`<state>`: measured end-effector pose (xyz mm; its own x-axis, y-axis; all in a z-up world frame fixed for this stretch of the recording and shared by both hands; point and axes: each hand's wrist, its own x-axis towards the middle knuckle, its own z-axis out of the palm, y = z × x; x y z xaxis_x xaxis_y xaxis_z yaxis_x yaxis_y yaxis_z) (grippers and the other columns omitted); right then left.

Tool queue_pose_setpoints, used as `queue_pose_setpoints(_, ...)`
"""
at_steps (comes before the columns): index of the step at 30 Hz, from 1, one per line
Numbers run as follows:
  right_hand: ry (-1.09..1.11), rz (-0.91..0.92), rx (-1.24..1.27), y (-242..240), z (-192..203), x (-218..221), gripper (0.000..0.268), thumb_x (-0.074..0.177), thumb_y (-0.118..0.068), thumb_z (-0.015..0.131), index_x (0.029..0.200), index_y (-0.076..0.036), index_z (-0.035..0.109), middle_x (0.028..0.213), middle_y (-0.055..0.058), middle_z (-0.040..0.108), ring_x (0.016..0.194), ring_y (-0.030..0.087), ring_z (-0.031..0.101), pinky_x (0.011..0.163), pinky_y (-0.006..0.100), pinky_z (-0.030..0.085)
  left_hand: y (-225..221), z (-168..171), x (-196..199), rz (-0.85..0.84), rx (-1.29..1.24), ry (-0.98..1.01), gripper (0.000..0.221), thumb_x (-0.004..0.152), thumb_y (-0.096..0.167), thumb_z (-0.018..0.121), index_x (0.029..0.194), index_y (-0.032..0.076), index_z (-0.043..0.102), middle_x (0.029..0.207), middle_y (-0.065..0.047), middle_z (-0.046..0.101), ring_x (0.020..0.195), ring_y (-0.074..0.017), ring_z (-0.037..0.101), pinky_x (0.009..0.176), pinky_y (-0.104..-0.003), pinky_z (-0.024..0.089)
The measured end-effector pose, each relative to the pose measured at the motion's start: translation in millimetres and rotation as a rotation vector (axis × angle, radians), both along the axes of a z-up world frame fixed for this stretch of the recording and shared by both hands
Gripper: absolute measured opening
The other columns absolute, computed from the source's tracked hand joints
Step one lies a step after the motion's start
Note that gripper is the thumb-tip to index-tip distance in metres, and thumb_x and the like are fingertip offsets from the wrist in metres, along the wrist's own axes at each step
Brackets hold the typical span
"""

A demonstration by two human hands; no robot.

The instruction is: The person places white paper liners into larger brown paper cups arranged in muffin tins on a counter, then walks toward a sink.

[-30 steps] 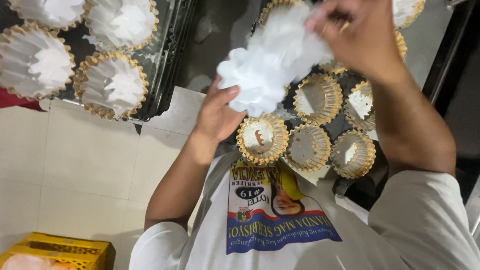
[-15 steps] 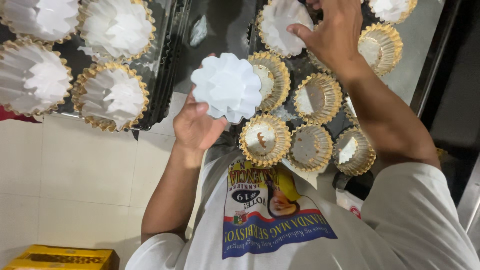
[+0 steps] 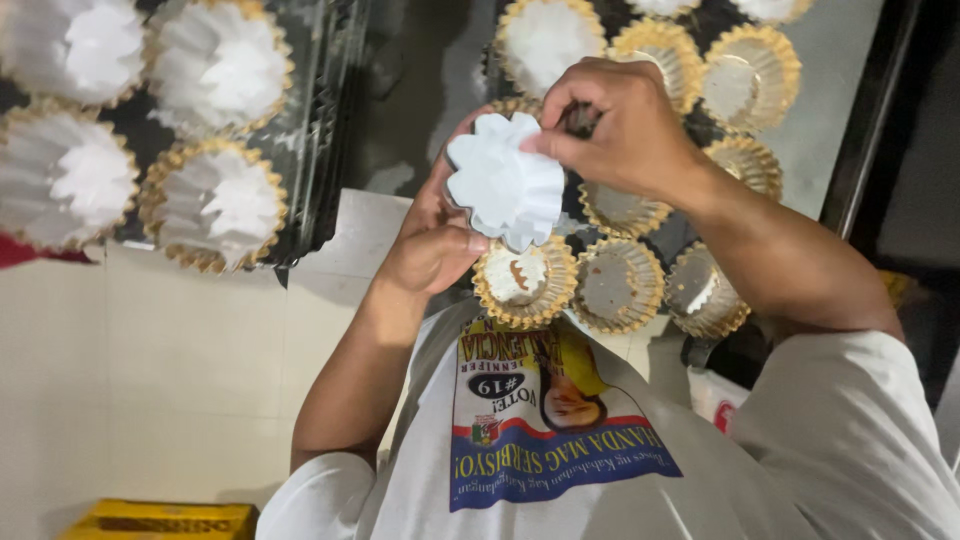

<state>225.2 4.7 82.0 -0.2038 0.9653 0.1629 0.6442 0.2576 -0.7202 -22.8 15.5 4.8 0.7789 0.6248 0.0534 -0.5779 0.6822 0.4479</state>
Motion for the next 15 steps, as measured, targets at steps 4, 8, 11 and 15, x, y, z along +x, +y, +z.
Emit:
queue_pose_setpoints(4, -0.029, -0.032, 0.042, -11.3, -10.7, 10.6, 0.015, 0.096, -0.01, 0.086, 0.096, -0.002, 0.074, 0.091, 0.007, 0.072, 0.075, 0.012, 0.065, 0.066, 0.028, 0.052, -3.8, -5.6, 10.1, -0.008, 0.006, -0.004, 0.111, 0.07, -0.005, 0.064, 0.17, 0.012, 0.019, 0.156, -0.013, 0.044, 0.148, -0.029, 0.044, 0.128, -0.047, 0.038)
queue_pose_setpoints(8, -0.056, 0.071, 0.179, -24.2, -17.9, 40.7, 0.016, 0.109, -0.01, 0.082, 0.098, -0.002, 0.073, 0.095, 0.005, 0.074, 0.086, 0.011, 0.068, 0.076, 0.026, 0.055, -9.2, -16.5, 16.1, -0.029, -0.061, 0.012, 0.105, 0.07, -0.005, 0.066, 0.164, 0.013, 0.024, 0.156, -0.013, 0.047, 0.15, -0.0325, 0.046, 0.128, -0.054, 0.038)
queue_pose_setpoints(11, 0.041, -0.025, 0.0, -29.8, -13.1, 71.8, 0.005, 0.105, -0.008, 0.077, 0.104, -0.004, 0.076, 0.098, 0.007, 0.073, 0.077, 0.012, 0.063, 0.064, 0.029, 0.05, -12.2, -25.3, 20.1, -0.039, -0.098, -0.023, 0.093, 0.073, -0.006, 0.068, 0.158, 0.011, 0.034, 0.149, -0.014, 0.053, 0.146, -0.0335, 0.049, 0.129, -0.055, 0.036)
queue_pose_setpoints(15, 0.031, -0.166, 0.063, -28.1, -14.8, 121.7, 0.005, 0.113, -0.006, 0.07, 0.108, -0.003, 0.071, 0.103, 0.007, 0.071, 0.095, 0.013, 0.069, 0.083, 0.032, 0.059, -14.8, -32.5, 18.5, -0.033, -0.079, -0.077, 0.081, 0.077, -0.003, 0.067, 0.155, 0.007, 0.044, 0.141, -0.013, 0.058, 0.141, -0.0316, 0.052, 0.128, -0.051, 0.034)
